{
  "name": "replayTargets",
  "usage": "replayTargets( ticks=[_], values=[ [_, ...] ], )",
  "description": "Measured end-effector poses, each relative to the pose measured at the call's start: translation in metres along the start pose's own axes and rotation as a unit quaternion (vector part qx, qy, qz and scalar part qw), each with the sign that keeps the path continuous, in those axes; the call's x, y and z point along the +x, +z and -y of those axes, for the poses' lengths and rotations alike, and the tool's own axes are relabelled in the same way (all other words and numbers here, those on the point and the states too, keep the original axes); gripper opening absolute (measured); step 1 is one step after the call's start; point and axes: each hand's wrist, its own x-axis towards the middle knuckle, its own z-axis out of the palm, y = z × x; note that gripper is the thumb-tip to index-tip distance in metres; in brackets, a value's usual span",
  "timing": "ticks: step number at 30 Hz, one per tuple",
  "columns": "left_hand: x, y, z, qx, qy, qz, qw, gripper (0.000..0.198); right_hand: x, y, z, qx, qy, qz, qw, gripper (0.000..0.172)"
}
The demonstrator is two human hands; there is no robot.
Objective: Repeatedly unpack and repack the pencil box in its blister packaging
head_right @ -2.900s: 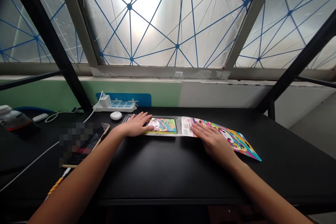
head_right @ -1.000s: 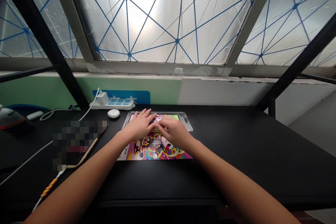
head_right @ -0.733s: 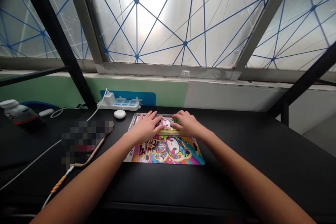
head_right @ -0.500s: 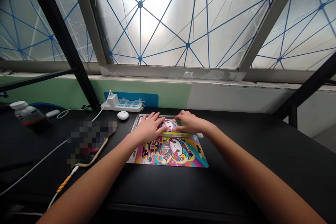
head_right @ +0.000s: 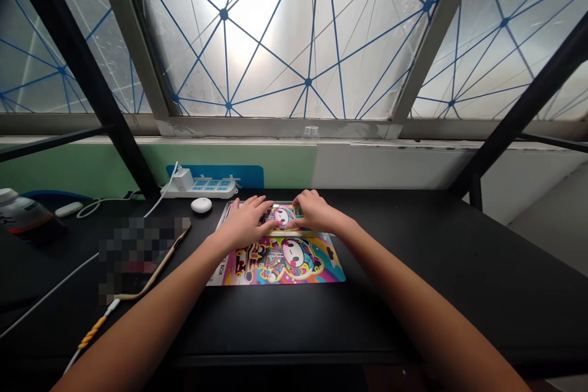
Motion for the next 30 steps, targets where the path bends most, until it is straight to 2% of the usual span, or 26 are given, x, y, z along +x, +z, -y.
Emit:
replayTargets(
  ticks=[6,10,14,17,19,21,23,25,27,30],
  values=[
    [0.002,-0.011,0.008,0.02,0.01,-0.085,0.996,0.045,-0.015,-0.003,0.017,-0.031,-0.026,-0.087,0.995,0.051],
    [0.002,-0.018,0.012,0.029,0.006,-0.103,0.994,0.043,-0.018,-0.004,0.025,-0.051,-0.027,-0.111,0.992,0.05],
    [0.0,-0.03,0.004,0.047,0.027,-0.106,0.993,0.039,-0.023,-0.014,0.03,-0.057,-0.029,-0.114,0.991,0.043],
    [-0.013,-0.049,-0.01,0.068,0.063,-0.147,0.985,0.032,-0.043,-0.026,0.037,-0.044,-0.038,-0.156,0.986,0.035],
    [-0.032,-0.06,-0.02,0.071,0.079,-0.191,0.976,0.029,-0.064,-0.028,0.043,-0.02,-0.061,-0.215,0.974,0.034],
    [-0.057,-0.064,-0.028,0.059,0.098,-0.225,0.968,0.028,-0.089,-0.022,0.05,-0.018,-0.103,-0.28,0.954,0.032],
    [-0.083,-0.057,-0.032,0.04,0.11,-0.251,0.961,0.028,-0.113,-0.009,0.055,-0.053,-0.152,-0.325,0.932,0.03],
    [-0.108,-0.041,-0.032,0.016,0.117,-0.263,0.958,0.026,-0.13,0.006,0.059,-0.081,-0.192,-0.335,0.919,0.035],
    [-0.128,-0.021,-0.028,-0.011,0.1,-0.275,0.956,0.024,-0.14,0.019,0.062,-0.092,-0.219,-0.314,0.919,0.038],
    [-0.149,0.0,-0.016,-0.061,0.033,-0.238,0.969,0.035,-0.144,0.029,0.062,-0.081,-0.239,-0.267,0.93,0.036]
  ],
)
